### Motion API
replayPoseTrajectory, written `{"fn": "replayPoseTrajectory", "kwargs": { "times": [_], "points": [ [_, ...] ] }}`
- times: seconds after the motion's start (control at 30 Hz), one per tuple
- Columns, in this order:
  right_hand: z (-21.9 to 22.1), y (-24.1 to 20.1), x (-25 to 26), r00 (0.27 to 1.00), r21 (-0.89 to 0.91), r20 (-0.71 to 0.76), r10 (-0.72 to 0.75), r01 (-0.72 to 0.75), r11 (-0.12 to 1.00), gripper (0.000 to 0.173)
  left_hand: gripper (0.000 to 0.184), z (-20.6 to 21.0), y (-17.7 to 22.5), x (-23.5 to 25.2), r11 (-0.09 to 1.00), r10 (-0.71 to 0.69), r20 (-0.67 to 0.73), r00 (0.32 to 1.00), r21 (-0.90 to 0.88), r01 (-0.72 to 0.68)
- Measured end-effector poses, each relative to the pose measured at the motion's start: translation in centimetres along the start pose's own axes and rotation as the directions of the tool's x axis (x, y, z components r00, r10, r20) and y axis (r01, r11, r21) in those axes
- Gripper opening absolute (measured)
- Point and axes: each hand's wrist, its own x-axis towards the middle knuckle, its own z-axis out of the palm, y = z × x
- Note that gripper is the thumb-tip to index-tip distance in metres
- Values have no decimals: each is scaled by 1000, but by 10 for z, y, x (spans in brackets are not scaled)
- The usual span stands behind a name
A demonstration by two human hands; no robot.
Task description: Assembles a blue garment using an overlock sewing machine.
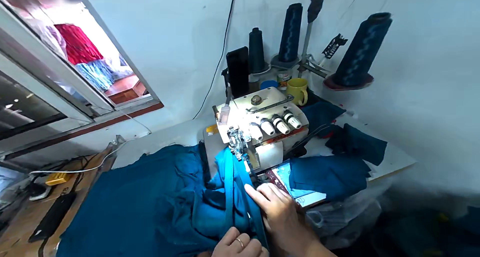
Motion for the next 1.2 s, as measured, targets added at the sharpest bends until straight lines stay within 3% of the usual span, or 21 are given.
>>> {"fn": "replayPoseTrajectory", "kwargs": {
  "times": [0.2,0.3,0.33,0.4,0.47,0.53,0.57,0.6,0.63,0.67,0.73,0.87,0.9,0.93,0.97,1.0,1.03,1.07,1.1,1.13,1.2],
  "points": [
    [26,14,16,999,12,-47,27,-26,1000,40,20,23,-13,27,964,-91,-163,982,233,128],
    [28,8,11,979,197,-78,189,-171,965,36,20,31,-15,34,938,-110,-202,973,302,169],
    [28,-1,5,950,354,-70,305,-263,898,31,19,30,-11,36,931,-126,-202,971,315,186],
    [26,-20,-8,872,678,69,485,-397,618,31,20,20,0,41,915,-177,-181,967,332,230],
    [12,-37,-16,817,757,277,505,-509,409,45,19,15,8,44,893,-203,-171,964,372,254],
    [-21,-52,6,665,574,560,494,-742,347,39,17,21,6,45,872,-198,-188,962,413,261],
    [-46,-54,30,529,424,724,443,-847,319,38,17,26,4,46,862,-191,-207,960,432,264],
    [-63,-56,52,414,301,812,412,-901,311,38,16,29,1,49,852,-186,-225,957,449,271],
    [-70,-57,64,350,229,843,409,-921,316,37,16,33,-1,51,839,-183,-245,952,465,282],
    [-68,-57,68,347,201,837,422,-914,353,36,16,36,-5,54,827,-185,-266,946,478,296],
    [-50,-56,60,409,211,804,432,-875,436,36,16,42,-12,60,800,-195,-292,936,506,324],
    [-50,-59,66,415,161,824,386,-825,542,40,15,45,-13,63,762,-206,-314,927,542,353],
    [-43,-61,57,492,208,777,393,-789,578,39,15,44,-12,63,758,-216,-313,925,543,361],
    [-27,-63,39,653,316,637,410,-706,634,38,15,42,-11,61,757,-226,-314,922,539,370],
    [1,-64,18,823,454,385,417,-562,692,38,15,40,-11,59,761,-237,-320,917,526,380],
    [13,-66,12,869,514,249,427,-492,703,37,15,37,-13,58,771,-242,-326,914,507,385],
    [-3,-71,23,819,479,372,437,-573,665,38,15,34,-16,57,786,-246,-329,912,482,386],
    [-29,-76,43,676,395,597,431,-716,575,38,16,30,-18,56,802,-247,-330,911,458,384],
    [-28,-75,46,650,431,646,400,-743,512,38,17,26,-20,56,817,-251,-330,910,433,382],
    [0,-73,31,753,587,542,372,-657,473,33,17,24,-22,55,826,-253,-325,911,417,379],
    [55,-65,6,878,844,416,238,-470,259,28,17,27,-24,52,837,-253,-316,915,404,370]
  ]
}}
